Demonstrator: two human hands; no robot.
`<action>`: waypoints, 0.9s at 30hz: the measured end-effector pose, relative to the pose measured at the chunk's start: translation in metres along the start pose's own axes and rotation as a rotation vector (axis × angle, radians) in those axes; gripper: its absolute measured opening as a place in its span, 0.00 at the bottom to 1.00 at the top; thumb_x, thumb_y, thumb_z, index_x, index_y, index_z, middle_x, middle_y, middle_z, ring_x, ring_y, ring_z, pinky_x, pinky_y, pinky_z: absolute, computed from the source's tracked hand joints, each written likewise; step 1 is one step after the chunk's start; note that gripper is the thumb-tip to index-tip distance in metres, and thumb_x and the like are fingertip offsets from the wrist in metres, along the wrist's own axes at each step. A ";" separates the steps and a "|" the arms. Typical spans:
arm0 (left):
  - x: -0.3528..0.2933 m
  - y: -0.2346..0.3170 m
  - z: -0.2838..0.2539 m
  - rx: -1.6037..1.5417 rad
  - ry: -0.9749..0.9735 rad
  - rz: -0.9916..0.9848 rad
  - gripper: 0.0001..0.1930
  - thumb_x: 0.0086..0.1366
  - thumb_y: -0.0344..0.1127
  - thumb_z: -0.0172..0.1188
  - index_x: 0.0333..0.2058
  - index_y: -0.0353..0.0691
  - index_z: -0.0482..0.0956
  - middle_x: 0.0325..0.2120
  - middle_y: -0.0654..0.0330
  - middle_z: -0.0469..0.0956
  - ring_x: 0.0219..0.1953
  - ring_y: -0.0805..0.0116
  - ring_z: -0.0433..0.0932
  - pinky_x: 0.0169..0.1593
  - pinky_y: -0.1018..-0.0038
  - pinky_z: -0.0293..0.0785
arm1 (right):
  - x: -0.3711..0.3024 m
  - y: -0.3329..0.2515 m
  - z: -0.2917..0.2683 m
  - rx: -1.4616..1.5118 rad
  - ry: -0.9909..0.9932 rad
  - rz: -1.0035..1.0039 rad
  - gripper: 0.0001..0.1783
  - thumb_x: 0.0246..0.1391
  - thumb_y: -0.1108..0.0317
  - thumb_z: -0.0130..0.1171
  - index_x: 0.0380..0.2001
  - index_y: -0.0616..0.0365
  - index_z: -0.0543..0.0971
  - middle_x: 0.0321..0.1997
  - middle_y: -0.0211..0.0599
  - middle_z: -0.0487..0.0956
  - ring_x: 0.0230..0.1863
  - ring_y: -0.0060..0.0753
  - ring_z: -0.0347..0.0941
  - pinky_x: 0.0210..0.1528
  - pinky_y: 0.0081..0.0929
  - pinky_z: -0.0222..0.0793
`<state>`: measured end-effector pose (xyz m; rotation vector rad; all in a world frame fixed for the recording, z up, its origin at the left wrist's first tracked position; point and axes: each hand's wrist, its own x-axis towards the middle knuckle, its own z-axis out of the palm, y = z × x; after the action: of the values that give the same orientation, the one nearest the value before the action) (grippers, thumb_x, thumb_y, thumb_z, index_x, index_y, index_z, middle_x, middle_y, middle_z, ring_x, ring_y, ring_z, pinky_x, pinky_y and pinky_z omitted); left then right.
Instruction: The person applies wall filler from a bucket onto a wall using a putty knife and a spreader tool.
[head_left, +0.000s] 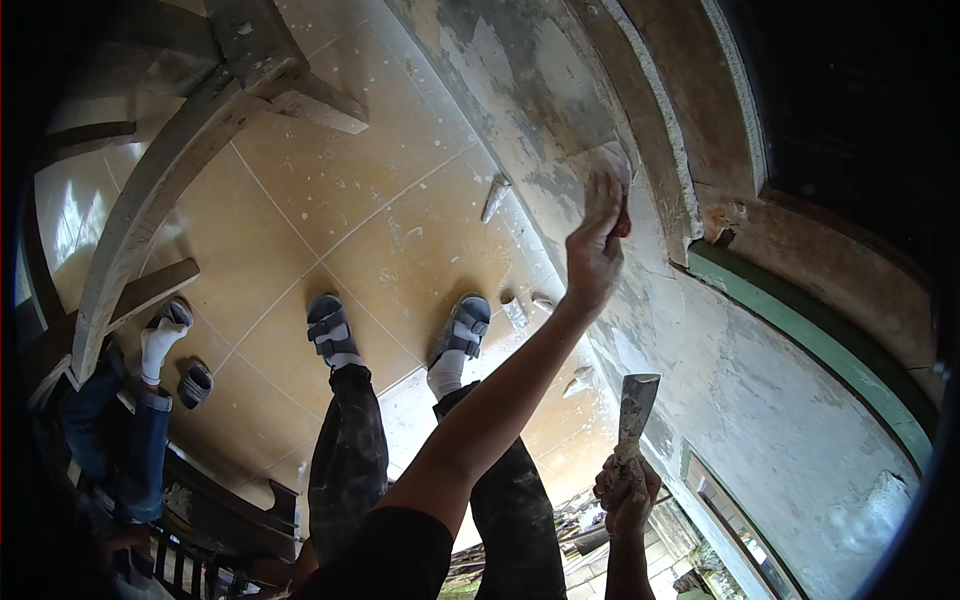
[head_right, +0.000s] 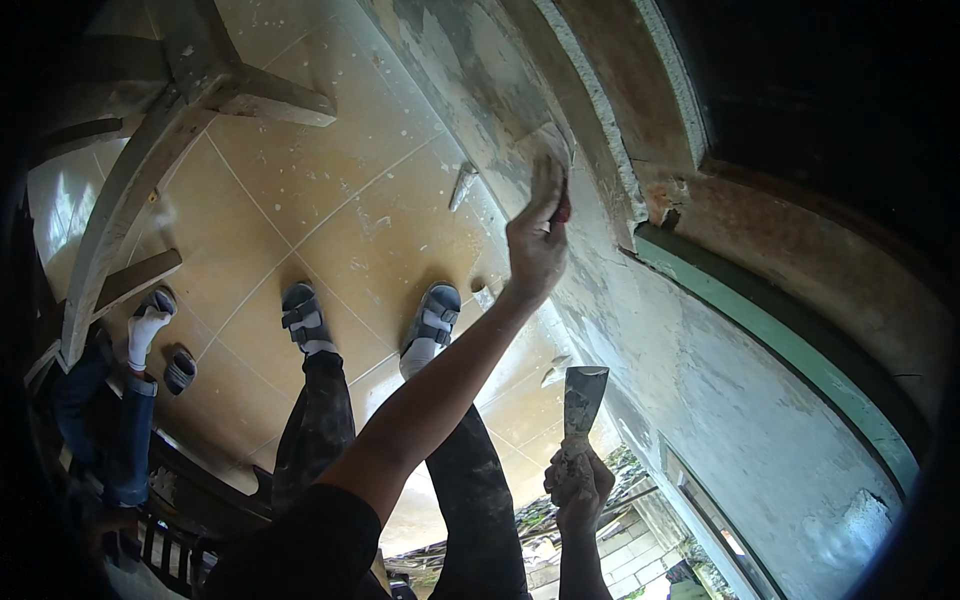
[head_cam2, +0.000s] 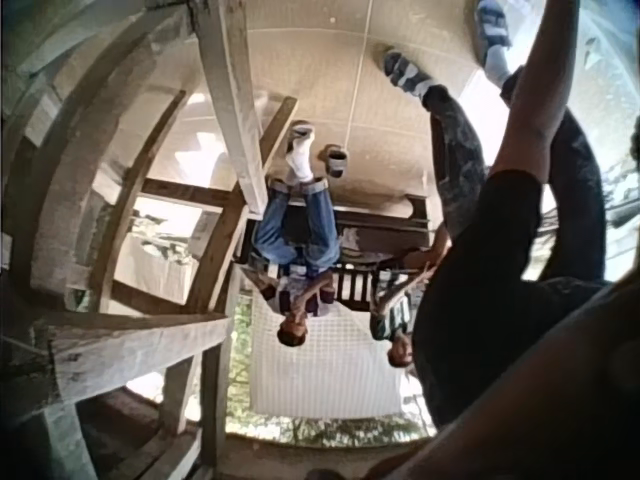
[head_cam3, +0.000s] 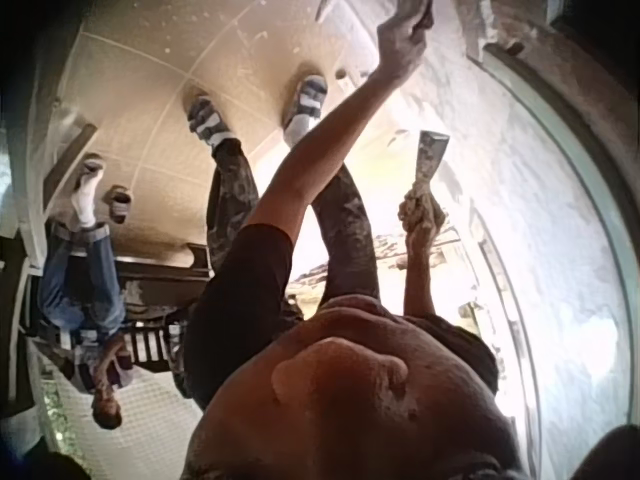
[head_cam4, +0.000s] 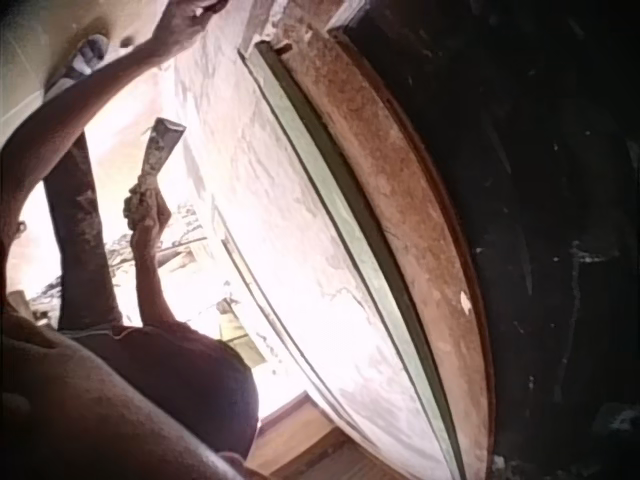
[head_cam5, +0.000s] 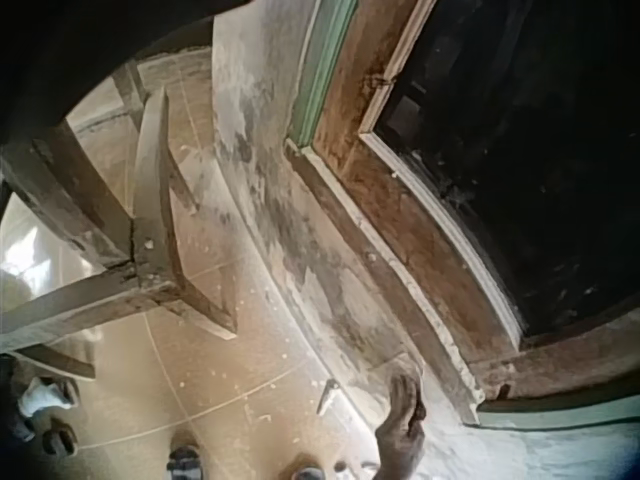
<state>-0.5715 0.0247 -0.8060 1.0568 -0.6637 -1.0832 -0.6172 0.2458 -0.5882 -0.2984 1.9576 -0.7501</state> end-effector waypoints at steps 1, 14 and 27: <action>-0.013 -0.003 0.007 0.058 -0.031 -0.021 0.31 0.55 0.09 0.46 0.57 0.38 0.67 0.61 0.46 0.59 0.64 0.55 0.58 0.63 0.69 0.58 | 0.000 0.000 -0.001 -0.007 0.005 0.001 0.18 0.59 0.60 0.48 0.36 0.69 0.73 0.24 0.37 0.73 0.16 0.24 0.67 0.16 0.20 0.60; -0.017 0.025 0.032 0.202 0.044 0.127 0.34 0.56 0.10 0.45 0.61 0.41 0.60 0.63 0.47 0.56 0.65 0.48 0.52 0.61 0.65 0.62 | -0.007 -0.011 -0.003 0.042 0.039 -0.028 0.16 0.60 0.63 0.46 0.36 0.69 0.73 0.24 0.39 0.73 0.17 0.27 0.68 0.16 0.20 0.60; 0.087 0.036 -0.033 0.089 0.222 0.116 0.28 0.59 0.14 0.42 0.60 0.29 0.59 0.59 0.42 0.62 0.55 0.59 0.71 0.54 0.76 0.67 | -0.011 -0.010 -0.010 0.077 0.068 -0.023 0.15 0.59 0.63 0.47 0.35 0.68 0.73 0.23 0.38 0.73 0.15 0.27 0.67 0.15 0.22 0.59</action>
<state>-0.4992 -0.0411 -0.7903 1.1808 -0.5901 -0.8282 -0.6215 0.2477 -0.5709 -0.2527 1.9871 -0.8583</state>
